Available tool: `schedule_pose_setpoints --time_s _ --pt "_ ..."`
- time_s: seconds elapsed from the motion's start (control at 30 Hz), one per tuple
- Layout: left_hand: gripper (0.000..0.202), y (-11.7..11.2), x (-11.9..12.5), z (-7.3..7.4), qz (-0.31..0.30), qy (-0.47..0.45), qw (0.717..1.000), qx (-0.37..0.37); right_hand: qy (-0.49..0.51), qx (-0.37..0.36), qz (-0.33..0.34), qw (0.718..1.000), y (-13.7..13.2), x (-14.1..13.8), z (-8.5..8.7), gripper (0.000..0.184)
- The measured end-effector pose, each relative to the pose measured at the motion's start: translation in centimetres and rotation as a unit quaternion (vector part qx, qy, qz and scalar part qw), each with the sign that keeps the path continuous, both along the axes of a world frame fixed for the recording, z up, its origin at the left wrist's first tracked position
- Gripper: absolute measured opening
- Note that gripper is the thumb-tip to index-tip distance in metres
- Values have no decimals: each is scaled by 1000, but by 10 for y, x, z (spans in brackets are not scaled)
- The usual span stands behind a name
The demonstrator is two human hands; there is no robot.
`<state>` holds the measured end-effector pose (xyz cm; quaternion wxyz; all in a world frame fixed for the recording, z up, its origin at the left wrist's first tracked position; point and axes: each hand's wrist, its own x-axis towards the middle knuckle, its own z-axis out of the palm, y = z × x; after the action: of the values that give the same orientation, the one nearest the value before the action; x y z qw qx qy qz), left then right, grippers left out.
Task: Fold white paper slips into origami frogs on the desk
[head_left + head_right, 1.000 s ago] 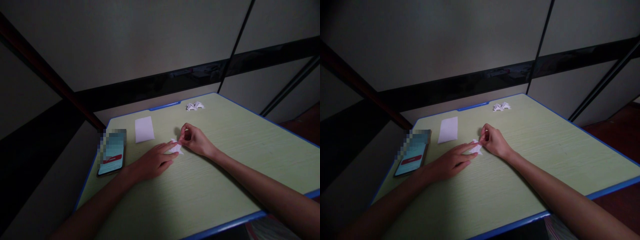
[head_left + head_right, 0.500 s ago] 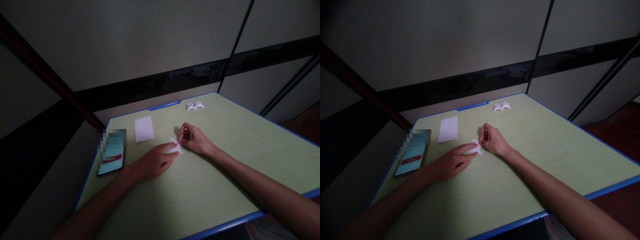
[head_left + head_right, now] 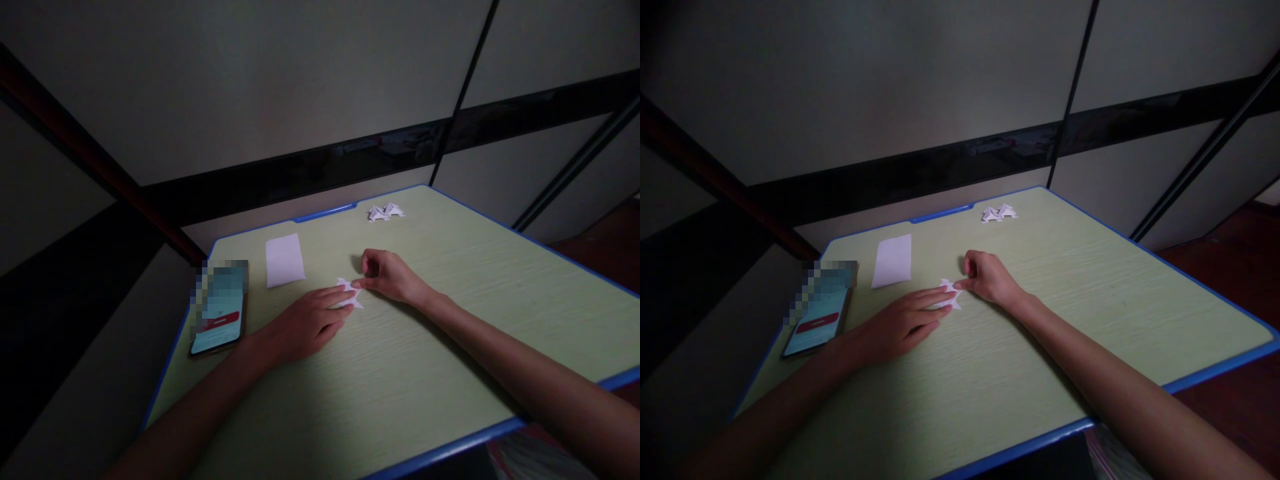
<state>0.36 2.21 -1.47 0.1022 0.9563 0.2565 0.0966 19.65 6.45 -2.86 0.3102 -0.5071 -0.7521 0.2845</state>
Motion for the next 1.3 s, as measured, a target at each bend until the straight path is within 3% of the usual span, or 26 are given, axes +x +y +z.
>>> schedule_pose_setpoints --time_s 0.33,0.5,0.8,1.3 --pt "33 0 0 -2 -1 -5 1000 3 73 -109 58 990 9 11 6 22" --pt "33 1 0 -4 -7 -10 1000 9 -31 -50 28 998 2 0 3 18" --pt "34 0 -1 -5 -8 4 1000 24 -97 1 0 995 2 -3 3 19" --pt "36 -11 -4 7 -26 33 999 27 -121 -11 -21 992 1 -3 3 24"
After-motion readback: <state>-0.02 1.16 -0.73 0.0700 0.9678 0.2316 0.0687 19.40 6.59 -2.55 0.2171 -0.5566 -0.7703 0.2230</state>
